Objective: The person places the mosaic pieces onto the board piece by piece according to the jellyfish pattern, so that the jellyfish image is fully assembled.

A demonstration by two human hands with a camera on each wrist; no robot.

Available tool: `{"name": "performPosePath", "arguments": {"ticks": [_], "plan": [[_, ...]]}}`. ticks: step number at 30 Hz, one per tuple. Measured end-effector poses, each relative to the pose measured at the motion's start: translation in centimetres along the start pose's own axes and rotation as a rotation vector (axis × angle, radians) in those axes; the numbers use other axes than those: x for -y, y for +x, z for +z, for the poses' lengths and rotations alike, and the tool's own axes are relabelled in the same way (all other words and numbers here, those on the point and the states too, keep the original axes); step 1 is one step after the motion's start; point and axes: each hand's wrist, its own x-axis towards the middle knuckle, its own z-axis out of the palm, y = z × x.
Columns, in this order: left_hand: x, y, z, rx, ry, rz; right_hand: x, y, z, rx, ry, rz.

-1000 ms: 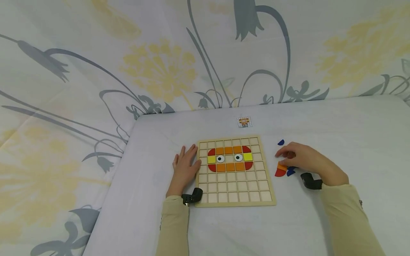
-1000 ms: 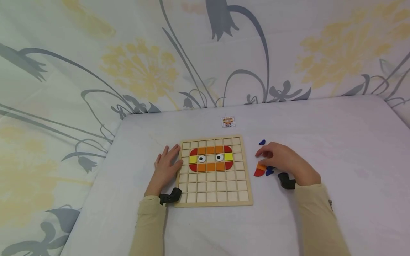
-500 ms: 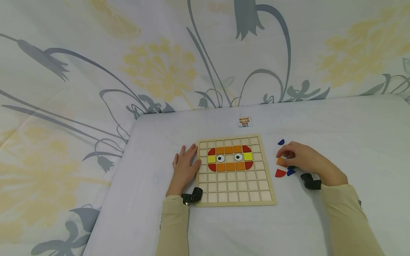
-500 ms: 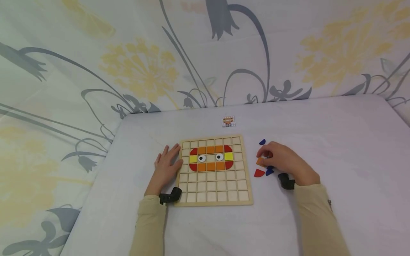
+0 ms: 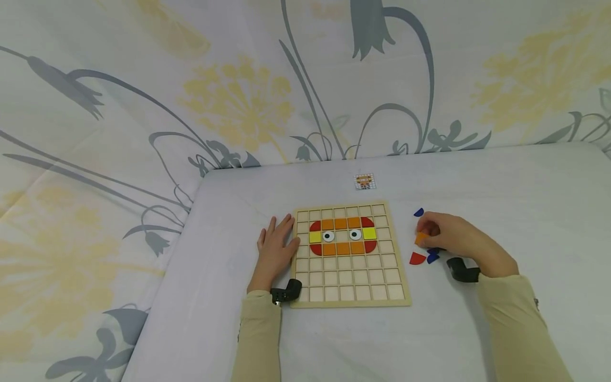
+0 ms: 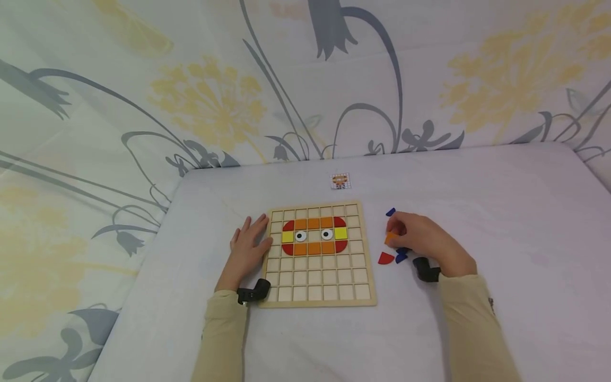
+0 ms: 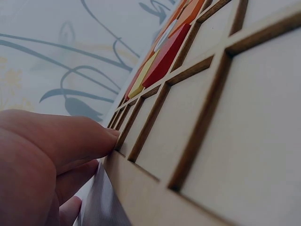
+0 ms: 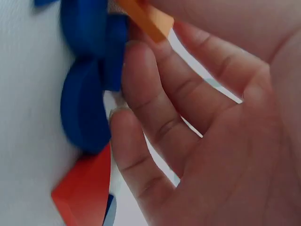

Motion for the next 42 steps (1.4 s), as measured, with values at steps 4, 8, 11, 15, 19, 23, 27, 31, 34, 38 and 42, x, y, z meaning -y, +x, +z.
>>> {"name": "performPosePath", "arguments": {"ticks": [4, 8, 11, 15, 19, 23, 27, 31, 34, 38, 42], "plan": [[0.0, 0.0, -0.1, 0.001, -0.005, 0.000, 0.4, 0.1, 0.0, -0.035, 0.011, 0.012], [0.0, -0.1, -0.1, -0.012, -0.011, 0.010, 0.9, 0.3, 0.2, -0.104, 0.009, 0.005], [0.0, -0.2, -0.1, -0.028, -0.012, 0.030, 1.5, 0.5, 0.6, -0.130, 0.006, -0.015], [-0.1, -0.2, -0.1, -0.028, -0.016, 0.040, 2.5, 0.9, 1.2, -0.115, 0.005, -0.038], [-0.1, 0.0, -0.1, -0.005, -0.014, 0.015, 3.3, 1.2, 1.8, -0.107, 0.007, -0.045], [-0.1, 0.1, -0.1, 0.003, -0.007, 0.000, 3.9, 1.4, 2.4, -0.094, 0.037, -0.061], [0.0, 0.1, 0.0, 0.004, -0.003, -0.005, 4.4, 1.6, 2.9, -0.052, 0.065, -0.078], [0.1, 0.2, 0.1, 0.009, 0.003, -0.003, 5.0, 1.8, 3.5, -0.026, 0.072, -0.102], [0.1, 0.3, 0.1, 0.010, 0.005, 0.002, 5.5, 1.9, 4.0, -0.038, 0.065, -0.159], [0.1, 0.2, 0.1, 0.014, 0.011, -0.010, 6.1, 2.0, 4.8, -0.044, 0.056, -0.227], [-0.1, 0.1, 0.1, 0.015, 0.003, -0.015, 6.7, 2.0, 5.4, -0.063, 0.052, -0.251]]}}
